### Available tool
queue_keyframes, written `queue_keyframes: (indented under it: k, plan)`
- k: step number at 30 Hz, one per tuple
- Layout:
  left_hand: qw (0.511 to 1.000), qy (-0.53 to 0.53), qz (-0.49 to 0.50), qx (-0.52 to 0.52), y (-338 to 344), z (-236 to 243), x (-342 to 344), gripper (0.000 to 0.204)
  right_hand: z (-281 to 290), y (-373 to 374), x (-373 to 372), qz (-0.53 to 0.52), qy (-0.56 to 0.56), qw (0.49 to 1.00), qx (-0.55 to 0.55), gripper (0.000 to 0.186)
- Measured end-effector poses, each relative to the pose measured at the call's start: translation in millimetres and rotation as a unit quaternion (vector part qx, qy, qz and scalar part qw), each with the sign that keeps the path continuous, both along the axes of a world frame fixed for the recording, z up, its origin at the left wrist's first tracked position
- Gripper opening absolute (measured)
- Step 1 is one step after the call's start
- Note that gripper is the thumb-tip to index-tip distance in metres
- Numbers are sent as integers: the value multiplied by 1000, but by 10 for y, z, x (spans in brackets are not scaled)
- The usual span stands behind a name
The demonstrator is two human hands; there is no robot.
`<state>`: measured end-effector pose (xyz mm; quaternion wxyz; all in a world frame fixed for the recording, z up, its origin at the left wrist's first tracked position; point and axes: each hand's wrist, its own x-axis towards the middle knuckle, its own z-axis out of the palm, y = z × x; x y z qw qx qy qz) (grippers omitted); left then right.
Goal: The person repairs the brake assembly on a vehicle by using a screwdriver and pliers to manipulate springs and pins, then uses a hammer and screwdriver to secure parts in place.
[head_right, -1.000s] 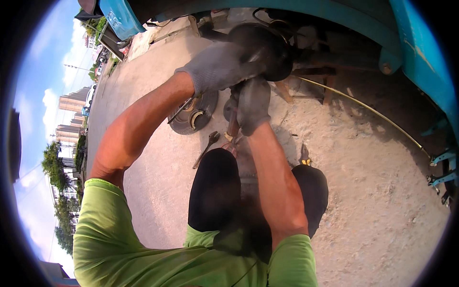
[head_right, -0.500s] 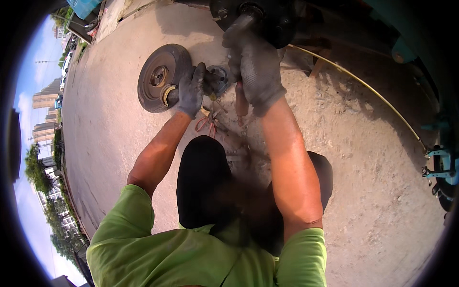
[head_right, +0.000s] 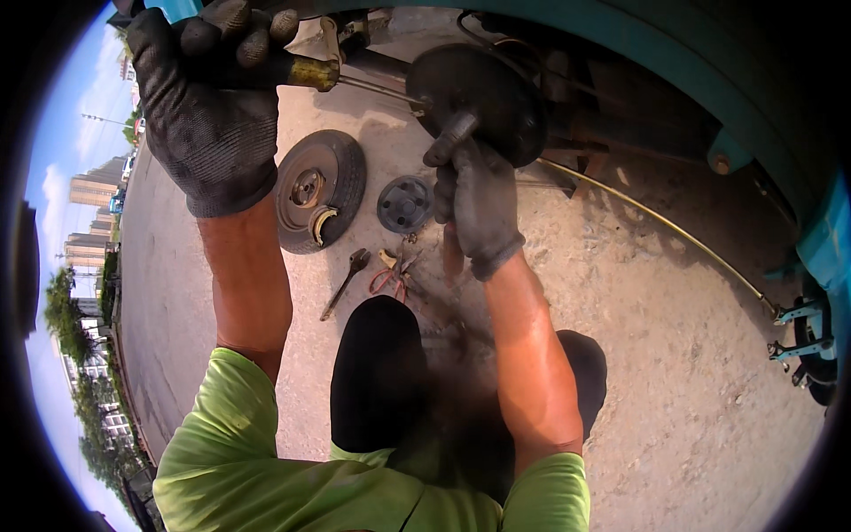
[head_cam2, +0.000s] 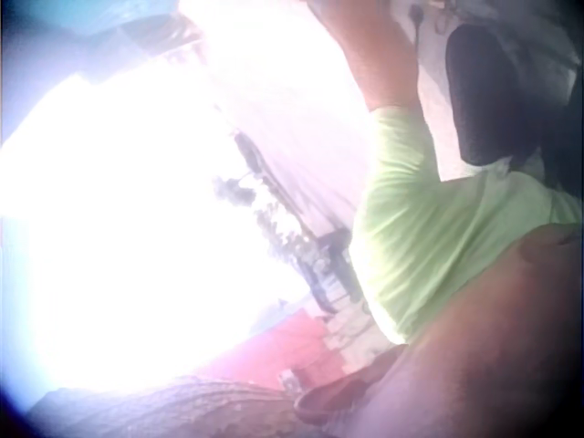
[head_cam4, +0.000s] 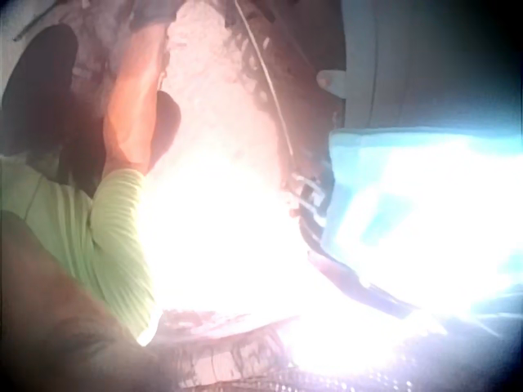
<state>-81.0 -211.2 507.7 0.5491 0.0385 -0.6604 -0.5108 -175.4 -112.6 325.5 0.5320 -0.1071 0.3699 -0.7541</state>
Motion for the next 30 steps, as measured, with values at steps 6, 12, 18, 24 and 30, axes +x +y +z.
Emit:
queue_keyframes:
  k: [6,12,18,24,30]
  plan:
    - [998,52,14,44,323,103,-396,53,26,9,-8,0,20,1000,3,30]
    - [996,64,64,13,162,-85,-478,58,-6,5,-18,8,7,1000,-8,29]
    - [992,98,-75,3,16,-111,-459,60,-5,14,-18,6,21,1000,-4,30]
    - [970,30,-228,-79,-556,-246,-139,65,50,17,-8,2,23,1000,6,31]
    - [976,134,-37,165,-522,-672,80,69,14,27,-5,3,37,999,-3,35]
